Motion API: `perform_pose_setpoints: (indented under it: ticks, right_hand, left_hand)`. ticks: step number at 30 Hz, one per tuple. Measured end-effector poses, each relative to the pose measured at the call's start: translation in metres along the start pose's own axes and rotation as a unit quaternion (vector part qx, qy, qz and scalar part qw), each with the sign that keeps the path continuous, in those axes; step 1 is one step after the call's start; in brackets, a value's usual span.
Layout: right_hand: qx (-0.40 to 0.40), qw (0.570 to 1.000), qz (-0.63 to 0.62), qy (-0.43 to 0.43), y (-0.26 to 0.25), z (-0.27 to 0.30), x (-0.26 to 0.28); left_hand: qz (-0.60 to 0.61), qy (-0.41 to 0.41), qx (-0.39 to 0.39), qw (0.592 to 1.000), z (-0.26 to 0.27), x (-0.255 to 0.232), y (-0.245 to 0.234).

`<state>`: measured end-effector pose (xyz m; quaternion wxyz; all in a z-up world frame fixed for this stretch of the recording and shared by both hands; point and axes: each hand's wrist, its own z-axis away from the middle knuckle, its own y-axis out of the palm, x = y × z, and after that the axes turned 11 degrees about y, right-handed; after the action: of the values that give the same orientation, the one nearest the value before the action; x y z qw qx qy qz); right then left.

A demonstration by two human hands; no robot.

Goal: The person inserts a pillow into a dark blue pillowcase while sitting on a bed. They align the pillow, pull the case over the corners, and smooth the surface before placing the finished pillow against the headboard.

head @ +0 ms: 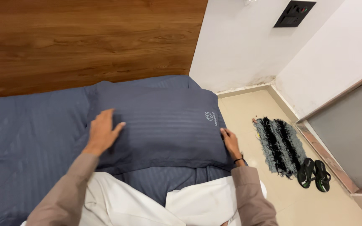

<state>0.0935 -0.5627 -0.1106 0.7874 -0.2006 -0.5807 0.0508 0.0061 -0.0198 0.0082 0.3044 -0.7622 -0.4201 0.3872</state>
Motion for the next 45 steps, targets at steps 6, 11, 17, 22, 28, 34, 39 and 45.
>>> perform_pose_setpoints:
  ticks: [6, 11, 17, 22, 28, 34, 39, 45]
  right_hand:
    - [0.007, 0.981, -0.185, 0.054, 0.023, 0.019, 0.010]
    - [-0.016, 0.955, -0.296, 0.000, 0.027, 0.021, 0.023]
    - [-0.171, 0.958, -0.033, -0.226, 0.042, 0.082, 0.075]
    - [-0.163, 0.944, 0.014, -0.287, 0.040, 0.106, 0.081]
    - [-0.105, 0.991, 0.006, -0.082, 0.003, 0.073, 0.043]
    - [-0.049, 0.985, 0.135, -0.096, 0.006, 0.042, -0.006]
    - [-0.027, 0.976, 0.209, -0.063, 0.007, 0.042, -0.008]
    - [-0.066, 0.962, 0.263, 0.019, 0.006, 0.063, 0.019]
  left_hand:
    - [0.026, 0.133, 0.023, 0.990, -0.050, -0.085, 0.040]
    - [0.130, 0.174, 0.013, 0.976, -0.081, -0.153, 0.075]
    - [0.207, 0.280, 0.007, 0.937, -0.132, -0.225, 0.153]
    - [0.040, 0.385, 0.184, 0.904, -0.164, -0.233, 0.229]
    - [-0.075, 0.400, 0.114, 0.906, -0.180, -0.216, 0.274]
    - [-0.137, 0.234, 0.191, 0.943, -0.192, -0.230, 0.316]
    - [-0.086, 0.141, 0.152, 0.974, -0.190, -0.239, 0.336]
    - [-0.022, 0.072, 0.150, 0.986, -0.189, -0.247, 0.348]
